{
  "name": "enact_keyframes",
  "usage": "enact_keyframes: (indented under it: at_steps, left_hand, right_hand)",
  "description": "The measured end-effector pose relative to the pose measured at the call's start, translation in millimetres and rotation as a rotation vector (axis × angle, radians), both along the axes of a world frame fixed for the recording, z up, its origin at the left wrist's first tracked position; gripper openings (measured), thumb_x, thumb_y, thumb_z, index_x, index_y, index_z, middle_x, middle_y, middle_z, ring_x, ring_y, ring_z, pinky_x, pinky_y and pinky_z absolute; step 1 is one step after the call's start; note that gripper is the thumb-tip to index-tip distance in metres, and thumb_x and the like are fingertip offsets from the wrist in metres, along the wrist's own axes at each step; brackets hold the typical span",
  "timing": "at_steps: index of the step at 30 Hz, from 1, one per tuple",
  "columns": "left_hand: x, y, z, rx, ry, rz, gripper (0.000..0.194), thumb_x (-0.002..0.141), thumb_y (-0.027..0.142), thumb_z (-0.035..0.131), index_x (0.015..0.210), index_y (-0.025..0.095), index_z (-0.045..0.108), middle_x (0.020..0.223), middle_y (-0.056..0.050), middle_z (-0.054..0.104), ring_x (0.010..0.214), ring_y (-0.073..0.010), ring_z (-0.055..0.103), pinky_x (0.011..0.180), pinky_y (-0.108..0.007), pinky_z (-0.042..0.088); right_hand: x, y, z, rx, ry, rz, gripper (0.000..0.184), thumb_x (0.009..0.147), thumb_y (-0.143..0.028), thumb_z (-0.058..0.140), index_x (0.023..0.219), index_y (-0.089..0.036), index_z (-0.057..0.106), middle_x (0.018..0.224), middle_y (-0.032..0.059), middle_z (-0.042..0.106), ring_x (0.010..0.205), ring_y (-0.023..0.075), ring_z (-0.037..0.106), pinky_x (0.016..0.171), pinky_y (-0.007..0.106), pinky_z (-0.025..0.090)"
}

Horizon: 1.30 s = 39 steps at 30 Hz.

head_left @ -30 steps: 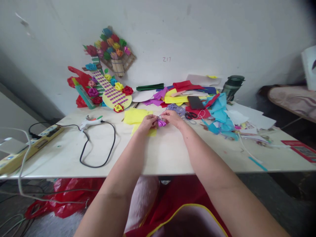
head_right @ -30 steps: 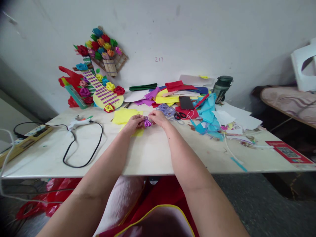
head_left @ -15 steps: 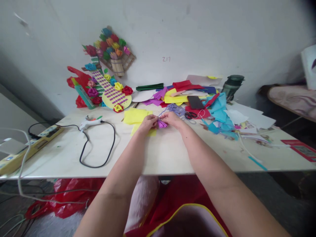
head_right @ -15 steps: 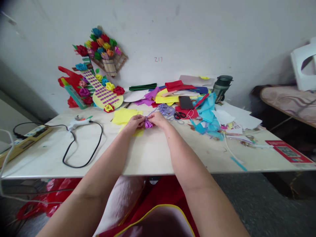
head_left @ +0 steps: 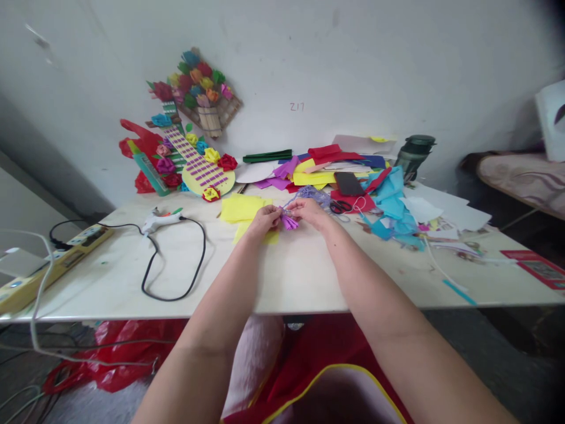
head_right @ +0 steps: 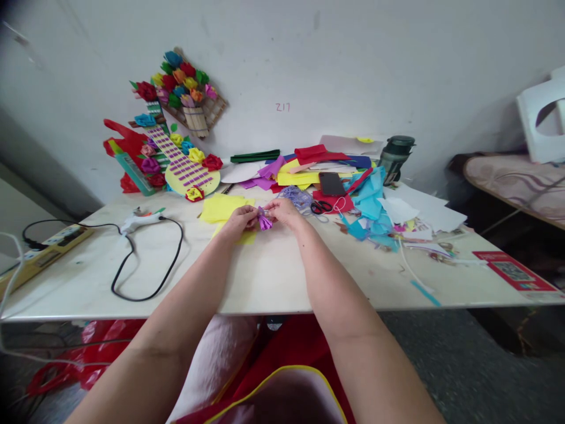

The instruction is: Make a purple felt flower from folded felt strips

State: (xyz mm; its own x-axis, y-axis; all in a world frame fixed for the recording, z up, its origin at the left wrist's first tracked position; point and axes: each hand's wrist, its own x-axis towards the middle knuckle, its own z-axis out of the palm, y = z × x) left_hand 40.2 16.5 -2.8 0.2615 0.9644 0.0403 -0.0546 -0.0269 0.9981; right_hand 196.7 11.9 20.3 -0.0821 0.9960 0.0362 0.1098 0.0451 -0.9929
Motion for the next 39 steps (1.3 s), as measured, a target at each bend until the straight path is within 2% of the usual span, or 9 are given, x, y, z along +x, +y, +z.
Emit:
enact_keyframes:
  at_steps: [11, 18, 22, 24, 26, 31, 35, 39]
  left_hand:
    - [0, 0, -1.2, 0.007, 0.009, 0.003, 0.022, 0.076, 0.029, 0.065, 0.068, 0.017, 0.049, 0.042, 0.006, 0.043, 0.035, -0.0055, 0.036, 0.04, -0.019, 0.039]
    - [0, 2, -2.5, 0.007, -0.004, -0.002, 0.024, 0.076, 0.03, 0.066, 0.067, 0.017, 0.048, 0.042, 0.006, 0.043, 0.035, -0.0056, 0.036, 0.039, -0.018, 0.037]
    - [0, 0, 0.1, -0.009, 0.004, 0.008, 0.021, 0.075, 0.027, 0.065, 0.068, 0.017, 0.049, 0.042, 0.006, 0.043, 0.035, -0.0056, 0.035, 0.039, -0.019, 0.039]
    - [-1, 0, 1.4, -0.021, 0.002, 0.014, 0.02, 0.075, 0.027, 0.065, 0.068, 0.017, 0.049, 0.042, 0.006, 0.042, 0.035, -0.0057, 0.035, 0.04, -0.019, 0.039]
    - [-1, -1, 2.2, -0.025, -0.002, 0.029, 0.021, 0.075, 0.027, 0.066, 0.068, 0.016, 0.05, 0.042, 0.006, 0.042, 0.036, -0.0056, 0.035, 0.04, -0.019, 0.04]
    - [-1, 0, 1.5, 0.006, -0.026, 0.082, 0.027, 0.074, 0.03, 0.068, 0.062, 0.016, 0.05, 0.043, 0.006, 0.043, 0.036, -0.0049, 0.037, 0.041, -0.019, 0.04]
    - [-2, 4, -0.7, -0.002, -0.047, 0.135, 0.027, 0.071, 0.03, 0.071, 0.061, 0.016, 0.05, 0.043, 0.006, 0.043, 0.035, -0.0048, 0.037, 0.041, -0.019, 0.04]
    - [-2, 6, -1.5, -0.017, -0.027, 0.172, 0.024, 0.072, 0.028, 0.069, 0.062, 0.016, 0.051, 0.043, 0.005, 0.044, 0.035, -0.0048, 0.036, 0.041, -0.019, 0.04]
  right_hand:
    - [3, 6, -3.1, 0.025, -0.113, -0.026, 0.019, 0.064, 0.006, 0.064, 0.06, -0.013, 0.064, 0.046, -0.0033, 0.057, 0.038, 0.0074, 0.048, 0.041, 0.021, 0.043]
    - [7, 6, -2.2, 0.087, -0.353, -0.022, 0.027, 0.072, -0.005, 0.061, 0.05, -0.015, 0.051, 0.043, -0.0057, 0.047, 0.037, 0.0063, 0.044, 0.04, 0.019, 0.038]
    - [11, 8, -2.9, 0.129, -0.51, 0.006, 0.03, 0.077, -0.012, 0.057, 0.05, -0.017, 0.046, 0.044, -0.0056, 0.042, 0.038, 0.0072, 0.042, 0.039, 0.02, 0.035]
    - [13, 9, -3.0, 0.131, -0.516, 0.015, 0.027, 0.078, -0.012, 0.055, 0.052, -0.017, 0.047, 0.046, -0.005, 0.043, 0.04, 0.0074, 0.041, 0.039, 0.02, 0.035]
    - [14, 9, -3.0, 0.112, -0.447, 0.013, 0.023, 0.078, -0.011, 0.052, 0.056, -0.016, 0.049, 0.049, -0.0042, 0.045, 0.043, 0.0071, 0.042, 0.039, 0.019, 0.035]
    - [15, 9, -4.1, 0.113, -0.106, 0.038, 0.015, 0.077, -0.015, 0.052, 0.062, -0.015, 0.055, 0.057, -0.0008, 0.052, 0.05, 0.0075, 0.047, 0.041, 0.017, 0.04]
    - [15, 11, -5.2, 0.137, 0.112, 0.014, 0.015, 0.07, -0.019, 0.054, 0.055, -0.016, 0.052, 0.063, 0.0021, 0.058, 0.054, 0.0084, 0.048, 0.041, 0.017, 0.041]
    - [13, 10, -3.5, 0.174, 0.28, 0.035, 0.018, 0.064, -0.022, 0.057, 0.051, -0.017, 0.047, 0.072, 0.0039, 0.063, 0.069, 0.0114, 0.056, 0.051, 0.019, 0.047]
